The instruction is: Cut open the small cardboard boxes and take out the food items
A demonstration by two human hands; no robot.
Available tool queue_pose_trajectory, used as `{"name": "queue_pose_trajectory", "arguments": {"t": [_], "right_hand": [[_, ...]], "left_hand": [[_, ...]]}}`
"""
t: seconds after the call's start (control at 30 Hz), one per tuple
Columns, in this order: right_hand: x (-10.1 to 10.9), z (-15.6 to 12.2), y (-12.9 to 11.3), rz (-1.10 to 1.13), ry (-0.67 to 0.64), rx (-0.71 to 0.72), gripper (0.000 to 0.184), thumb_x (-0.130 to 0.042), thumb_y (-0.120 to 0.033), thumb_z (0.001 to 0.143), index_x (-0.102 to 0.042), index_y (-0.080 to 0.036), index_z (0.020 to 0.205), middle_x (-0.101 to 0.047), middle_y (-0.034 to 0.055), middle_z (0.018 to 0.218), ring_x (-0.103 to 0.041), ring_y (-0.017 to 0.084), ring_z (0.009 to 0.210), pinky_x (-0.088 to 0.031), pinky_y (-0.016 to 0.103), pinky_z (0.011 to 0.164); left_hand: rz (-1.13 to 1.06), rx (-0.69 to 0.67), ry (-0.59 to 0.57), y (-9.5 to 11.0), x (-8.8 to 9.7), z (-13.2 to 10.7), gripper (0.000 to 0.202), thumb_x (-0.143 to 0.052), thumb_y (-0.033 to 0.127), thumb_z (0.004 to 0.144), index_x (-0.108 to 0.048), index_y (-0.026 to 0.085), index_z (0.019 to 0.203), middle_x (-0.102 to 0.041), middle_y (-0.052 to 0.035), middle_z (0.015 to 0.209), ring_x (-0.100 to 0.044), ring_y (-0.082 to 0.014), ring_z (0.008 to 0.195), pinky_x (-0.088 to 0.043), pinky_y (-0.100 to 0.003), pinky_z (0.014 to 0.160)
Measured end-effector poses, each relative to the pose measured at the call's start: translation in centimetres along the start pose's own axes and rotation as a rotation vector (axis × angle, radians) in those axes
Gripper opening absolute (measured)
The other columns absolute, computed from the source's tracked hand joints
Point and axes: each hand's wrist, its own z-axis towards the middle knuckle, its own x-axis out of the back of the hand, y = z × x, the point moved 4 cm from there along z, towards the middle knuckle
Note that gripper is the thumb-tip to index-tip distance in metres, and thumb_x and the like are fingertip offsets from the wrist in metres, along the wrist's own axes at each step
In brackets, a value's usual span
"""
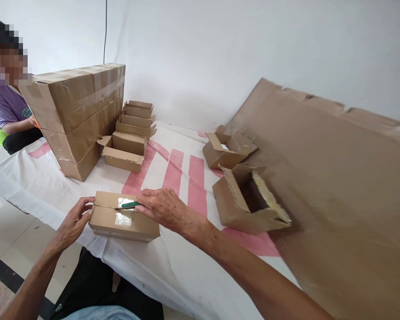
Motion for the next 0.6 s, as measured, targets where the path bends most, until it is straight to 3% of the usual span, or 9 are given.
{"name": "queue_pose_trajectory", "arguments": {"t": [0.37, 0.5, 0.6], "right_hand": [[0.2, -4.3, 1.6, -0.087, 0.076, 0.017, 0.035, -0.044, -0.032, 0.113, -0.07, -0.021, 0.093, -0.064, 0.0009, 0.073, -0.052, 0.014, 0.055, -0.022, 0.029, 0.05], [1.3, -6.1, 2.4, 0.086, 0.161, -0.042, 0.036, -0.045, -0.033, 0.112, -0.072, -0.021, 0.091, -0.069, 0.0028, 0.076, -0.059, 0.016, 0.062, -0.037, 0.028, 0.054], [2.9, -7.5, 3.2, 0.31, 0.262, -0.206, 0.028, -0.052, -0.034, 0.108, -0.076, -0.023, 0.099, -0.075, 0.0038, 0.084, -0.066, 0.018, 0.069, -0.048, 0.029, 0.061]], "left_hand": [[0.067, -0.03, -0.009, 0.0, -0.4, 0.2, 0.035, -0.051, 0.044, 0.099, -0.057, 0.025, 0.129, -0.062, -0.0131, 0.145, -0.066, -0.0289, 0.128, -0.059, -0.038, 0.09], [0.022, -0.047, -0.006, -0.3, -0.4, 0.1, 0.038, -0.05, 0.046, 0.102, -0.056, 0.025, 0.134, -0.06, -0.0134, 0.15, -0.064, -0.0285, 0.133, -0.059, -0.039, 0.095], [0.039, -0.076, -0.005, -0.4, -0.3, 0.2, 0.037, -0.049, 0.046, 0.103, -0.061, 0.025, 0.131, -0.058, -0.0137, 0.153, -0.064, -0.0286, 0.134, -0.057, -0.041, 0.101]]}}
